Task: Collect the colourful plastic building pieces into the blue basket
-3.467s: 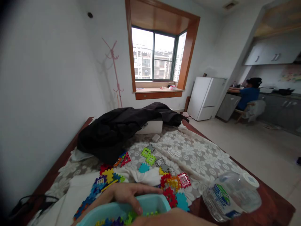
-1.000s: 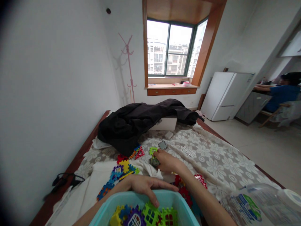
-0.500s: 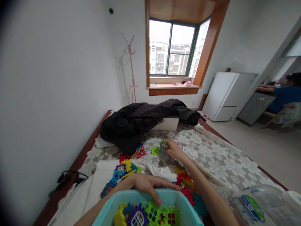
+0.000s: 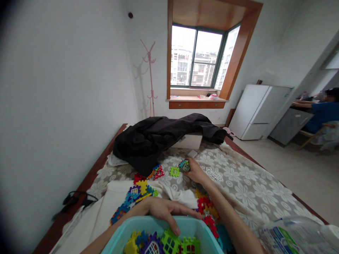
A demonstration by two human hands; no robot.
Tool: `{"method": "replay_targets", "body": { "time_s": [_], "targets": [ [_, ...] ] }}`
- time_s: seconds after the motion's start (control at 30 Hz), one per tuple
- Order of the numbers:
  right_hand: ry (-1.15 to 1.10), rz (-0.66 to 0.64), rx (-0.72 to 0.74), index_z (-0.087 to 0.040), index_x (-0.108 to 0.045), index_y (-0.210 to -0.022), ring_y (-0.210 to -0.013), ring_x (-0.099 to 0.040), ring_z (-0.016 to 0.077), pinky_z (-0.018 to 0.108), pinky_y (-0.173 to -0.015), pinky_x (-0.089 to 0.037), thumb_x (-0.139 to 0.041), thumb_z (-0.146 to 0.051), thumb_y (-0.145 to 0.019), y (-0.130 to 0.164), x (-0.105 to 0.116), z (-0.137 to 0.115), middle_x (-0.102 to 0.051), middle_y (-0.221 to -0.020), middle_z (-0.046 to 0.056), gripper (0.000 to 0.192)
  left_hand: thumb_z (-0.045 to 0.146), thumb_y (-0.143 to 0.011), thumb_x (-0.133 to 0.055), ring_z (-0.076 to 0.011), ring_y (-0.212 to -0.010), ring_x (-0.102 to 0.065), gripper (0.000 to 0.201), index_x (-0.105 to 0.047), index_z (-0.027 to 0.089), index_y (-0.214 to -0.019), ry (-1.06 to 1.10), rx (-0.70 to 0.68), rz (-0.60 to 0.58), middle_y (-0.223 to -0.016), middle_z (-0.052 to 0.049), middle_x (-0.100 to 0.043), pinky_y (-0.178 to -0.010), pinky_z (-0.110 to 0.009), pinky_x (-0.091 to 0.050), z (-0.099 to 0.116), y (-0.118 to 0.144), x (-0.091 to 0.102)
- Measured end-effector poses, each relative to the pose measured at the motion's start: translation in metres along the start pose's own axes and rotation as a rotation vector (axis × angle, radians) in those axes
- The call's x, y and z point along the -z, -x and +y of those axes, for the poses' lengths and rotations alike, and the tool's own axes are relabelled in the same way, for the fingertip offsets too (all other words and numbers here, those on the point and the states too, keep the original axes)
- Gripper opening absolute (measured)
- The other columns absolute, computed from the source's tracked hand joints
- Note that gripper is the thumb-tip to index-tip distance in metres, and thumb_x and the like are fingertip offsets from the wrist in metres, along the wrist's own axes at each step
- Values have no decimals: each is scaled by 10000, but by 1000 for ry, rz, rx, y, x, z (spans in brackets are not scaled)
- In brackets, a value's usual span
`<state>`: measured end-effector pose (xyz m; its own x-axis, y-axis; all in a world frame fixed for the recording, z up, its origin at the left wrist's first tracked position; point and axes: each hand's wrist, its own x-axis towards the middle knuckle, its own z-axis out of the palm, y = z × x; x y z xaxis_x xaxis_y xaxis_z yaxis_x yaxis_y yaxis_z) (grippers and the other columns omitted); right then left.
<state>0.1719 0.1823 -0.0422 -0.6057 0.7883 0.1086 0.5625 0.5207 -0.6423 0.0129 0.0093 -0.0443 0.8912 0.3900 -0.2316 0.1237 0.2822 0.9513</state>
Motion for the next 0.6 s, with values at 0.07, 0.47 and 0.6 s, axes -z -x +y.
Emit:
{"method": "replay_targets", "body": {
  "time_s": [0.07,0.47,0.6],
  "targets": [
    [-15,-2,7,-199,-572,-1320,-1268,-578,323,461,-1125,-432,-711,-127,-692,-1,2,-2,-632,-1329,121,647,402,-644,-923,-391,-1412,-561,1086,-422,361,-1606,-4,-4,7,-1530,-42,-578,-1100,-508,-485,1,0,-1],
    [-80,-167,161,-169,-560,-1414,-1273,-588,286,417,-1149,-421,-640,-183,-800,13,-4,-36,-614,-1414,138,619,394,-718,-881,-421,-1524,-402,1087,-317,374,-1647,-49,-8,-49,-1652,-36,-454,-1166,-550,-417,10,6,0],
    [-43,-187,170,-137,-644,-1278,-1278,-578,311,433,-1157,-407,-652,-155,-766,14,-7,-39,-635,-1366,166,512,405,-694,-898,-428,-1522,-400,1099,-348,329,-1643,-80,-66,-30,-1650,-63,-457,-1138,-519,-447,16,7,-3]
  ]
}}
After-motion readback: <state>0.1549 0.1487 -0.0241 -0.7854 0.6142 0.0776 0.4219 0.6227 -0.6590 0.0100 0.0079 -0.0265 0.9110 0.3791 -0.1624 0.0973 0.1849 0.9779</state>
